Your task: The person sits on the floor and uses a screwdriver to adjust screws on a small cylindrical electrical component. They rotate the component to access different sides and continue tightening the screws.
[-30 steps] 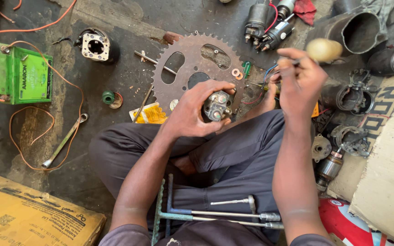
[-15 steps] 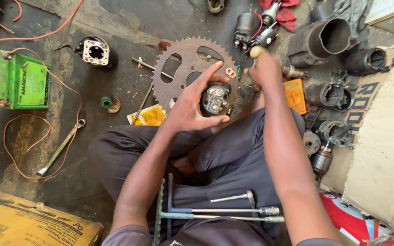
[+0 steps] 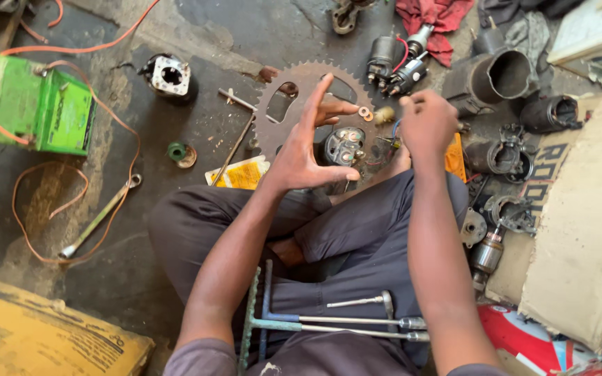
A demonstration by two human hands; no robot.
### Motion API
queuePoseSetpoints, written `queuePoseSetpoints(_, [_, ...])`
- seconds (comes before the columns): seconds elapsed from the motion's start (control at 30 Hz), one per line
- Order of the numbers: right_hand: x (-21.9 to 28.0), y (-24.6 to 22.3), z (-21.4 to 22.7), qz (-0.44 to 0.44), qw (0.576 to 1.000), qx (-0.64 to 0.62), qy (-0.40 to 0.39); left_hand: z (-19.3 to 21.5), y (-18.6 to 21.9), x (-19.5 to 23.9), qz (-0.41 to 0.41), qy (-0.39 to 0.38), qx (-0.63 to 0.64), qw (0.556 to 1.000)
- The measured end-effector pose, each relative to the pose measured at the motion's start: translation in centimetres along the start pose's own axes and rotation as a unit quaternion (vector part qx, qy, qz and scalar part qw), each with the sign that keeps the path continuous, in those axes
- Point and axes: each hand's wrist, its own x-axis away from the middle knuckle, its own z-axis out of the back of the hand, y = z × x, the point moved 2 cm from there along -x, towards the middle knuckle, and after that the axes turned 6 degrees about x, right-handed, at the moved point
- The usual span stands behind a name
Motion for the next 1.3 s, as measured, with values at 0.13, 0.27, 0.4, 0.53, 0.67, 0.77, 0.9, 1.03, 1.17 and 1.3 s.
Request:
queuePoseSetpoints(0.13, [3.3,-3.0,1.5,0.001,0.957,-0.282,-0.065,0.2,-0.7,0.0,0.019,0.033,0.08,0.996])
queuePoseSetpoints(0.27, [4.5,-5.7,1.9,0.25,0.956,-0.151,0.029,0.2,-1.1,0.3,0.03,0.048,0.097,0.994])
queuePoseSetpoints(0.4, [3.7,-5.8,1.0,0.239,0.957,-0.158,0.048,0.1,-1.1,0.2,0.028,0.058,0.107,0.992])
queuePoseSetpoints(0.53, [3.2,-4.1,0.0,0.223,0.952,-0.203,0.055,0.8,-0.9,-0.2,-0.01,0.074,0.158,0.985])
queuePoseSetpoints(0.67, [0.7,0.0,-0.9,-0.013,0.811,-0.584,0.016,4.7,0.5,0.4,-0.106,0.132,0.154,0.973])
queuePoseSetpoints(0.77, [-1.0,5.0,0.0,-0.078,0.661,-0.746,0.027,9.0,1.8,2.5,-0.159,0.206,0.119,0.958])
queuePoseSetpoints(0.9, [-2.4,11.6,1.0,-0.133,0.525,-0.838,0.071,12.9,1.7,5.8,-0.139,0.338,0.106,0.925])
queuePoseSetpoints(1.03, [-2.6,15.2,1.0,-0.186,0.492,-0.842,0.124,14.7,-0.2,7.2,-0.124,0.447,0.136,0.875])
queuePoseSetpoints(1.17, [-2.6,14.4,0.5,-0.207,0.516,-0.824,0.11,15.2,-2.8,5.4,-0.022,0.465,0.074,0.882])
queuePoseSetpoints(1.3, [-2.2,11.6,-0.4,-0.216,0.59,-0.777,0.048,15.2,-7.0,0.8,0.134,0.309,-0.073,0.939])
